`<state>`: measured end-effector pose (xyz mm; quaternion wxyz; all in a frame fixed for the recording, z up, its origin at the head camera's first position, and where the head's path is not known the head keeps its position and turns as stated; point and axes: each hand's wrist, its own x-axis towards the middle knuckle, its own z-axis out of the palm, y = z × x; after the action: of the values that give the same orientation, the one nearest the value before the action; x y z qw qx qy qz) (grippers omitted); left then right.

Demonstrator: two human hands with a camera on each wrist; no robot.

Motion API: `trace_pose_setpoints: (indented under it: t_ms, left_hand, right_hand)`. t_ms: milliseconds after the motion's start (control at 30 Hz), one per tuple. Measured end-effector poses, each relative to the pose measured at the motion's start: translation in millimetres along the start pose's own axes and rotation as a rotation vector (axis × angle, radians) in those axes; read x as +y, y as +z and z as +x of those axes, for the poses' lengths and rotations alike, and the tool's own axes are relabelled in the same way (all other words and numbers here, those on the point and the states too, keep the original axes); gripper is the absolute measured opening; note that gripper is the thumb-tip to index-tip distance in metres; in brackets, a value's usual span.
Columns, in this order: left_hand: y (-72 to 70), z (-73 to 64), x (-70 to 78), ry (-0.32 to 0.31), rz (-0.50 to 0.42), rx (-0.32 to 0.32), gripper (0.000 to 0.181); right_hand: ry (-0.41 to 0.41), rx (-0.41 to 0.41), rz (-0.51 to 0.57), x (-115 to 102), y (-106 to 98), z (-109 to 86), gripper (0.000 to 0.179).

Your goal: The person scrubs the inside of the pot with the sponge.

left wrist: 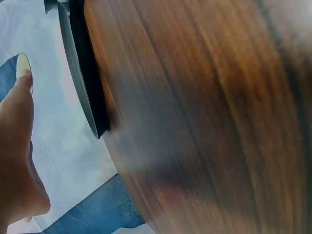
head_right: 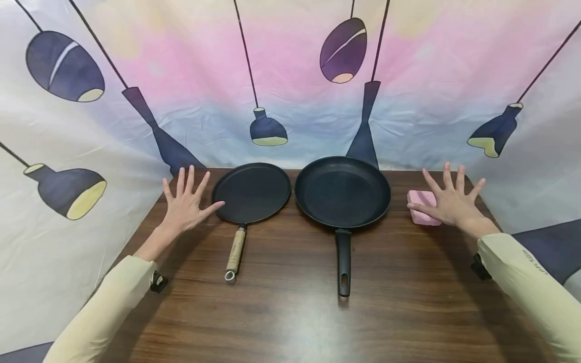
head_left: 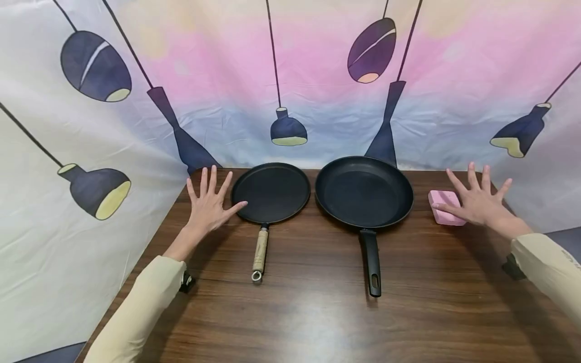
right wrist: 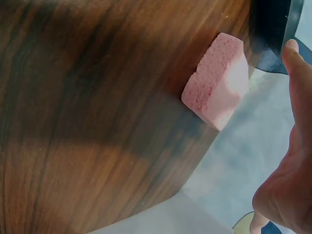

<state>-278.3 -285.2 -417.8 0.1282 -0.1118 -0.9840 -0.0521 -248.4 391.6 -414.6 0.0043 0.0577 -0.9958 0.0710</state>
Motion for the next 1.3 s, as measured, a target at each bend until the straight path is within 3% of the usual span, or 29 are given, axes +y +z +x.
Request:
trace_pose_setpoints:
  t_ms: [200, 300, 433, 667, 767, 867, 1033, 1300]
  left_hand:
    - [-0.8, -6.6, 2.6, 0.017, -0.001, 0.025, 0.097]
    - [-1.3, -11.2, 5.5, 0.011, -0.045, 0.004, 0.097]
    - [-4.2, -18.0, 11.7, -0.002, -0.165, -0.093, 0.098]
    - [-14.8, -24.1, 23.5, -0.023, -0.527, -0.329, 0.09]
    - [-17.7, -27.9, 30.3, -0.016, -0.631, -0.387, 0.086]
    - [-19.1, -32.6, 36.0, 0.006, -0.707, -0.417, 0.081]
    - [-18.8, -39.7, 41.5, 0.051, -0.76, -0.456, 0.069]
    - [-15.1, -49.8, 52.0, 0.047, -0.897, -0.593, 0.062]
  right_hand:
    - [0.002, -0.02, 0.011, -4, 2, 1.3, 0.109]
    - [0.001, -0.034, 0.057, -5, 2, 1.2, 0.108]
    - [0.011, -0.046, 0.135, -2, 3, 0.0, 0.108]
    - [-0.007, -0.083, 0.268, 7, 9, 2.7, 0.112]
    - [-0.017, -0.088, 0.333, 11, 12, 3.5, 0.111]
    - [-0.032, -0.056, 0.393, 13, 16, 3.9, 0.108]
    - [-0.041, 0.018, 0.385, 10, 24, 4.2, 0.099]
    - [0.07, -0.013, 0.315, 4, 27, 6.6, 0.106]
